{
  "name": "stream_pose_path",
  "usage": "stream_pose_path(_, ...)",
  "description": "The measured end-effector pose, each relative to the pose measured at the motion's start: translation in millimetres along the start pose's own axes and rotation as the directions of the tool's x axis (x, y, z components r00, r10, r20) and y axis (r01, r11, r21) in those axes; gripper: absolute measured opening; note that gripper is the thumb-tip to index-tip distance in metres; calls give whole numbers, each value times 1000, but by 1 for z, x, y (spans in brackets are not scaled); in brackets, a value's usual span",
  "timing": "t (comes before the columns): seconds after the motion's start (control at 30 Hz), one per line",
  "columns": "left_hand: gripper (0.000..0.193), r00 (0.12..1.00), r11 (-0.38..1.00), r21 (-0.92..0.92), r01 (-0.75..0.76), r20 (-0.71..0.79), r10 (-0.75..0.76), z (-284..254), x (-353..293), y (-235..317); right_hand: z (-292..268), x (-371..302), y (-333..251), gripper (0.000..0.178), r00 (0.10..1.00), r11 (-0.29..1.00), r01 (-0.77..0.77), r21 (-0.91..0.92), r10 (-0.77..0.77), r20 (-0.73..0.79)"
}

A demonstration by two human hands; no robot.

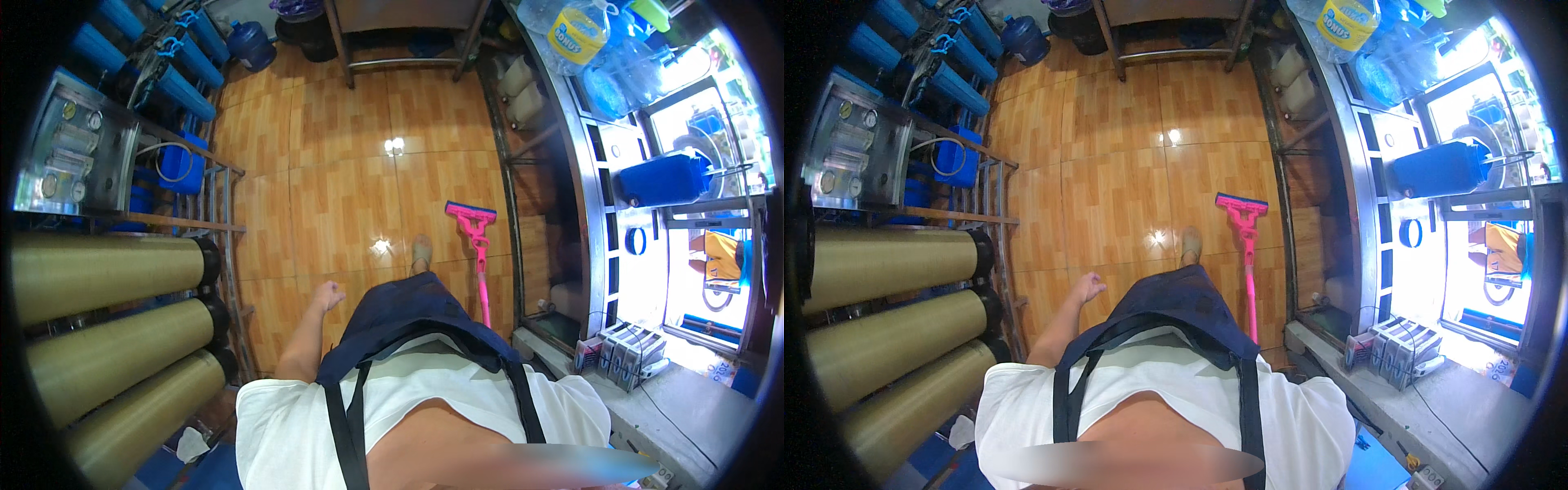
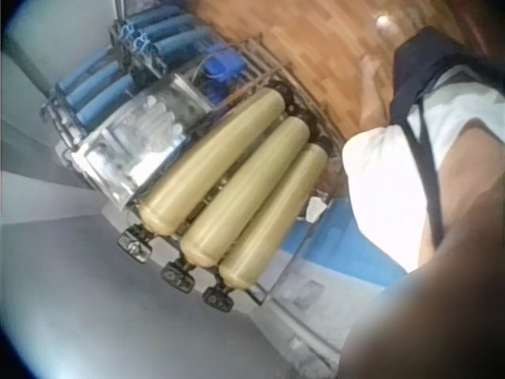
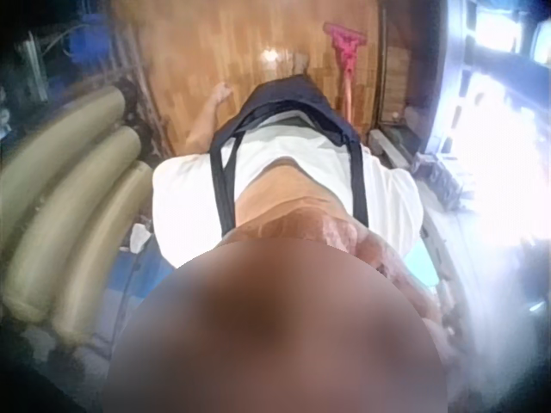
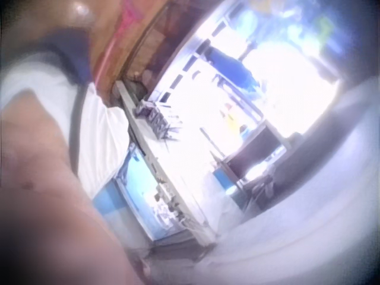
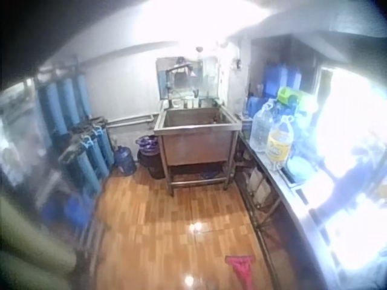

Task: The person refills a blue plastic jug and a transparent bottle with water from a dispenser, then mops the tiled floor with a pink mop. Finally, the person refills the containers again and wipes the dispenser surface with a green cloth.

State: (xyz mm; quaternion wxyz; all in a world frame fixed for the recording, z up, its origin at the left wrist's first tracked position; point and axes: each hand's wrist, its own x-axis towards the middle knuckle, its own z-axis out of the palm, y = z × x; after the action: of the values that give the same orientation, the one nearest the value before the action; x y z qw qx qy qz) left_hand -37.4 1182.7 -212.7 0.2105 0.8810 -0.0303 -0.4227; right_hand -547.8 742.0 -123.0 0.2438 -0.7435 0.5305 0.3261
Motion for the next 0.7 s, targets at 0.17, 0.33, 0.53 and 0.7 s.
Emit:
stream_pose_path(0.17, 58, 985, 978, 172, 116, 108, -136, 28, -45, -37, -22, 26, -27, 26, 998, 1000, -29, 10, 30, -49)
stream_pose_path(0.33, 57, 947, 945, 159, 287, 103, -305, 23, -55, -44, -75, 114, -124, 23, 980, 997, 47, 66, -33, -197)
stream_pose_path(0.53, 56, 974, 969, 103, 225, -4, -226, 11, -10, 40, -175, 294, -307, 21, 965, 930, 188, 315, -115, -237)
stream_pose_path(0.7, 58, 994, 988, -152, 6, -111, -23, 3, 25, 175, -279, 395, -485, 17, 912, 914, 292, 281, -178, -369)
